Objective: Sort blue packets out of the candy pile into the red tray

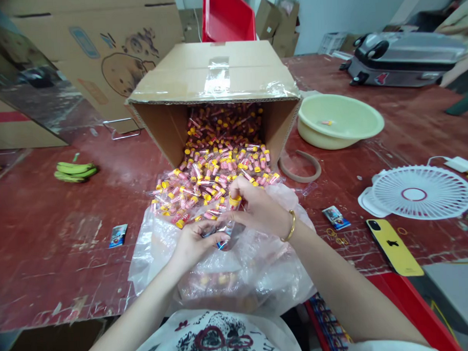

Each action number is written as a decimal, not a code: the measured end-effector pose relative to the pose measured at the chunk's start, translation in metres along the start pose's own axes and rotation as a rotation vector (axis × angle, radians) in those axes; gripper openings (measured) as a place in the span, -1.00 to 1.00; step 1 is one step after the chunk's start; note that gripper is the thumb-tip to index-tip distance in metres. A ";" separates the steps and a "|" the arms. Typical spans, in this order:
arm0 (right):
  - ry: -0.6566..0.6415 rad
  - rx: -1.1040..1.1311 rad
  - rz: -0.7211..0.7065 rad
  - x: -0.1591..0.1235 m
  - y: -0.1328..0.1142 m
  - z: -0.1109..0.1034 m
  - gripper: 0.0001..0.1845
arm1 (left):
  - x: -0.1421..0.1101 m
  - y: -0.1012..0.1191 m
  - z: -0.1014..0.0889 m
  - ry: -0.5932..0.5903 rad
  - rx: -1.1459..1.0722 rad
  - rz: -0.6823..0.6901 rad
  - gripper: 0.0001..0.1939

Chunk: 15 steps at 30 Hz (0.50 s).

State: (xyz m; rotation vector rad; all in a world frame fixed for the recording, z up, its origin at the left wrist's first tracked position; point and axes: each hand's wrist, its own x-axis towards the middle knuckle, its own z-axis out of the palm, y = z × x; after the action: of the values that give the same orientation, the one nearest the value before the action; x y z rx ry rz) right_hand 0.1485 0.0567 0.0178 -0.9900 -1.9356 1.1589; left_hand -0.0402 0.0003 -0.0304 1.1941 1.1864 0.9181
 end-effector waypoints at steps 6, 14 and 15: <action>-0.015 0.280 0.068 -0.018 0.019 0.026 -0.61 | 0.000 0.010 0.017 -0.146 -0.533 -0.224 -0.67; 0.200 0.141 0.044 -0.045 0.022 0.060 -0.28 | 0.005 0.017 0.028 -0.102 -0.695 -0.325 -0.62; 0.215 0.143 0.046 -0.046 0.023 0.061 -0.29 | 0.004 0.016 0.027 -0.121 -0.676 -0.310 -0.61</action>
State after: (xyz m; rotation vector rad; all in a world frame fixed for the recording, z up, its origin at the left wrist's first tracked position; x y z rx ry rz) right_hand 0.1261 -0.0001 -0.0337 -1.0413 -1.6464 1.1482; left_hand -0.0114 0.0021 -0.0163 0.4967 0.8277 0.8918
